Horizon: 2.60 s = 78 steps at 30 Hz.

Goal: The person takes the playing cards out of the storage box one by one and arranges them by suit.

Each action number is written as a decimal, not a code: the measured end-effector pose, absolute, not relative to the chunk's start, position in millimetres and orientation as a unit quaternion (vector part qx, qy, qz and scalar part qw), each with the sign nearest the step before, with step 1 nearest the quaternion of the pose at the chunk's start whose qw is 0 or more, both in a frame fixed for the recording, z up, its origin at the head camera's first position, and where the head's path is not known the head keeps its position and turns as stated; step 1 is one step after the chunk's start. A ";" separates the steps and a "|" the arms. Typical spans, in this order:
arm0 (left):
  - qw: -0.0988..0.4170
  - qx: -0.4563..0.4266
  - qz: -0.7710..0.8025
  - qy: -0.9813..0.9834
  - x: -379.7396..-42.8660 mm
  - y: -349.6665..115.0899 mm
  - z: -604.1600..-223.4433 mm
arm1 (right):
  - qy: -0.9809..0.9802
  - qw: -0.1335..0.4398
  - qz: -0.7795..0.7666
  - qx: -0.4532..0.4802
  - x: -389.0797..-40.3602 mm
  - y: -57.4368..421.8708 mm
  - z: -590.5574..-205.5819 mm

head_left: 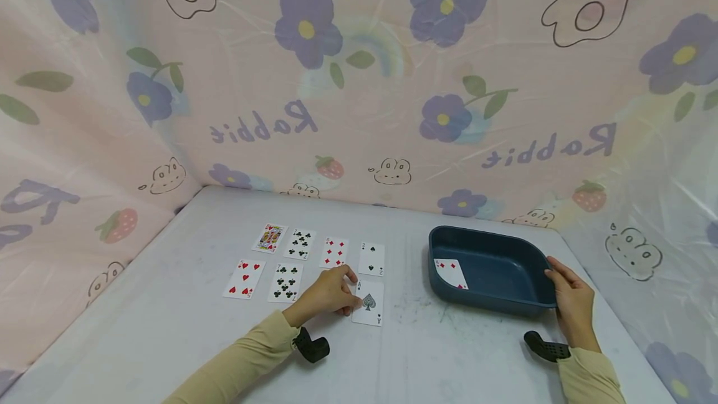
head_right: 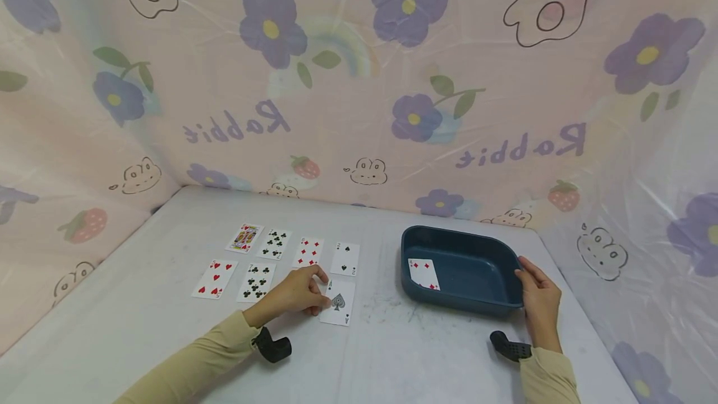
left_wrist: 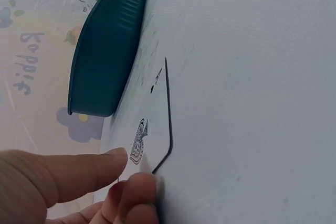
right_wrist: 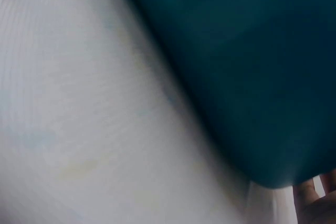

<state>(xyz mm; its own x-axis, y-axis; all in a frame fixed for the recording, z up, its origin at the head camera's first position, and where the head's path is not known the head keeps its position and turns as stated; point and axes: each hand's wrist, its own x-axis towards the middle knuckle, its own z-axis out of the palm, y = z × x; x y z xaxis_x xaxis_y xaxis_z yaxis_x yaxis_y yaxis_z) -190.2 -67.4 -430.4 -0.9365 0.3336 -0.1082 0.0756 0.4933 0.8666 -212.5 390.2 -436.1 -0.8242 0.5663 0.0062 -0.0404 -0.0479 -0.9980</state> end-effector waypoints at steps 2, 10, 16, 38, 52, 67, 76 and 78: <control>0.132 0.120 0.489 0.854 -190.1 -67.6 -429.9 | -0.653 0.221 0.696 -0.198 -212.5 390.2 -436.0; 0.116 0.142 0.468 0.865 -193.5 -70.2 -424.6 | -0.656 0.216 0.696 -0.199 -211.7 390.3 -436.1; 0.115 0.146 0.481 0.857 -196.4 -68.8 -417.0 | -0.655 0.211 0.696 -0.206 -210.6 389.4 -435.3; 0.067 0.198 0.542 0.814 -203.5 -35.5 -391.9 | -0.662 0.199 0.687 -0.223 -211.3 389.4 -434.7; 0.015 0.280 0.517 0.809 -220.6 -4.4 -373.5 | -0.665 0.203 0.684 -0.222 -210.9 389.7 -437.3; 0.036 0.328 0.515 0.791 -240.2 37.1 -363.3 | -0.663 0.212 0.687 -0.210 -210.1 390.5 -435.6; 0.054 0.286 0.495 0.819 -247.1 65.7 -357.2 | -0.662 0.215 0.685 -0.212 -211.6 389.2 -436.0; 0.054 0.283 0.476 0.831 -250.1 71.5 -356.3 | -0.661 0.218 0.687 -0.212 -212.6 388.1 -435.8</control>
